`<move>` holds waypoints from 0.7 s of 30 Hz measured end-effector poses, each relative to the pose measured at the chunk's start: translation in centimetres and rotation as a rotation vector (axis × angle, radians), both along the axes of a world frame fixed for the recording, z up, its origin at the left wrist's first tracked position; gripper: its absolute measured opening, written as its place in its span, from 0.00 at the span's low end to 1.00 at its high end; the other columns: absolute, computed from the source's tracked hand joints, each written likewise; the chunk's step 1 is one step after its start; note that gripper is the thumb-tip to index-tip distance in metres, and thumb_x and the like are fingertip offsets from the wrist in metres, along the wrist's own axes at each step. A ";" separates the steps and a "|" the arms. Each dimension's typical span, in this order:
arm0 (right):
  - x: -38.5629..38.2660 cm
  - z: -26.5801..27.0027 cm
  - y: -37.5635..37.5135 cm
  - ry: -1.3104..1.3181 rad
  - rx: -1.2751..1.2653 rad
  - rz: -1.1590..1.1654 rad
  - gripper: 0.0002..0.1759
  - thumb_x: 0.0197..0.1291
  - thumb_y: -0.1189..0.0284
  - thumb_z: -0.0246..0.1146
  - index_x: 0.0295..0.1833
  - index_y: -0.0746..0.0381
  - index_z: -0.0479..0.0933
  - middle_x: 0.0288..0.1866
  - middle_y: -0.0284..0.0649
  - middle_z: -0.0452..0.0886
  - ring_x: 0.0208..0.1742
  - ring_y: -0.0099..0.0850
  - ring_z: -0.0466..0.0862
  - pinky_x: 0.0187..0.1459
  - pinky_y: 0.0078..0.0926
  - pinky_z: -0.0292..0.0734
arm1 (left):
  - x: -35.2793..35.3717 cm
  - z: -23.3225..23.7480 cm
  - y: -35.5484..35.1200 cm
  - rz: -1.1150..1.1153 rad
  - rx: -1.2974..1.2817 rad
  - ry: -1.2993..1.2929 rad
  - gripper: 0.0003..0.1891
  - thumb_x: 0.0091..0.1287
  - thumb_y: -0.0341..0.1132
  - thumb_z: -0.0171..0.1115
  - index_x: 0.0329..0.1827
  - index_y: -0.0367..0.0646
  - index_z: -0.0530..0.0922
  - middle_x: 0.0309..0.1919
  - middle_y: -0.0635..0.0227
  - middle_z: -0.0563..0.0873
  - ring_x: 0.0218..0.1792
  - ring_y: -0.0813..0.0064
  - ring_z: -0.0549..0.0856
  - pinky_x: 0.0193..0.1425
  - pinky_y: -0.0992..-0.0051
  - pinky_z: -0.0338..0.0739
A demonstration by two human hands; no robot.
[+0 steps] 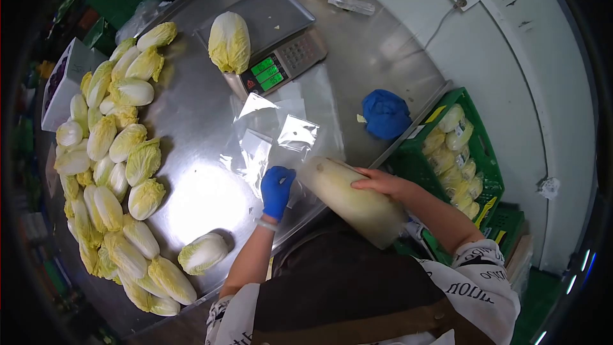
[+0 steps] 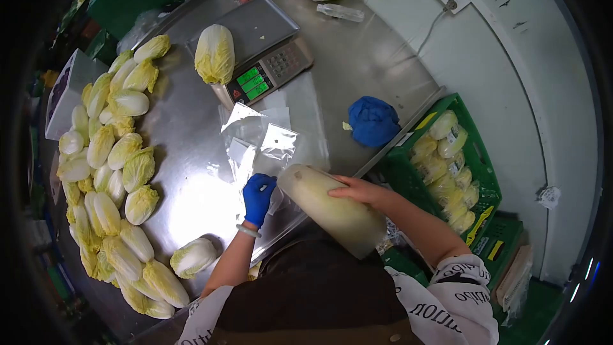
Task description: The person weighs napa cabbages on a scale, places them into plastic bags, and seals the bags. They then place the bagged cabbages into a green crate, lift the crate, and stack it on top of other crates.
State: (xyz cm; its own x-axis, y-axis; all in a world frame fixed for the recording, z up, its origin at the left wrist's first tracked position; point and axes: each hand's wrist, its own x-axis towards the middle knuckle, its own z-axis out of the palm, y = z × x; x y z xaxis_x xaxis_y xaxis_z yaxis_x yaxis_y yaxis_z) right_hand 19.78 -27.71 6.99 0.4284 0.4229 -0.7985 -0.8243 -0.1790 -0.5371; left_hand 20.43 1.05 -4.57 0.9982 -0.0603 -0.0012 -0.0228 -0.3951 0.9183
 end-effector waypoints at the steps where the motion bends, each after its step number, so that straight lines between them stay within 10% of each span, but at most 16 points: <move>1: 0.1 0.1 -0.3 -0.060 0.016 0.032 0.39 0.61 0.63 0.65 0.75 0.60 0.57 0.62 0.40 0.74 0.58 0.28 0.76 0.58 0.27 0.71 | -0.2 -2.2 0.1 0.019 -0.025 0.071 0.03 0.58 0.27 0.65 0.32 0.39 0.84 0.31 0.62 0.85 0.37 0.66 0.83 0.43 0.72 0.76; 5: 0.2 2.1 -0.4 -0.250 0.043 0.114 0.39 0.60 0.62 0.65 0.74 0.60 0.59 0.60 0.39 0.75 0.55 0.27 0.78 0.56 0.27 0.73 | -1.4 -5.4 -0.6 0.046 -0.224 0.221 0.03 0.60 0.25 0.62 0.33 0.37 0.84 0.33 0.63 0.85 0.37 0.70 0.83 0.44 0.75 0.76; 9: -0.1 1.4 0.3 -0.079 -0.100 0.038 0.39 0.60 0.62 0.66 0.74 0.60 0.59 0.61 0.39 0.75 0.55 0.27 0.78 0.55 0.27 0.73 | -0.4 2.1 -1.1 0.302 -0.544 0.273 0.06 0.60 0.24 0.63 0.40 0.37 0.83 0.38 0.67 0.84 0.42 0.75 0.81 0.51 0.75 0.74; 12: -0.3 0.8 0.9 -0.037 -0.081 -0.028 0.40 0.59 0.61 0.67 0.73 0.60 0.60 0.61 0.40 0.75 0.56 0.26 0.78 0.54 0.26 0.74 | -0.5 3.7 -2.5 -0.038 -0.196 -0.140 0.06 0.60 0.24 0.63 0.39 0.40 0.83 0.42 0.62 0.84 0.49 0.66 0.80 0.57 0.69 0.72; 15: 0.8 1.8 2.8 -0.036 -0.039 -0.046 0.35 0.62 0.63 0.64 0.72 0.61 0.62 0.60 0.41 0.75 0.56 0.27 0.78 0.55 0.26 0.74 | 0.0 6.1 -5.8 0.144 -0.144 -0.333 0.08 0.61 0.26 0.61 0.43 0.40 0.80 0.47 0.60 0.83 0.53 0.58 0.79 0.58 0.62 0.71; 21: 1.4 -1.7 4.2 -0.171 0.144 -0.408 0.34 0.66 0.63 0.60 0.74 0.62 0.57 0.61 0.43 0.73 0.59 0.29 0.75 0.58 0.28 0.72 | 1.1 12.5 -6.5 -0.686 -0.162 -0.495 0.17 0.60 0.26 0.62 0.53 0.38 0.78 0.54 0.57 0.81 0.60 0.56 0.77 0.67 0.59 0.67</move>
State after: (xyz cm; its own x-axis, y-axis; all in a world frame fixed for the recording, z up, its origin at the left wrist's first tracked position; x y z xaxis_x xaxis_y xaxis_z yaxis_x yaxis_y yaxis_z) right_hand 21.19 -23.50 5.33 0.7030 0.2938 -0.6476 -0.7095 0.2277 -0.6669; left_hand 21.54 -5.44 7.97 0.6240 -0.6126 0.4851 -0.6213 -0.0125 0.7835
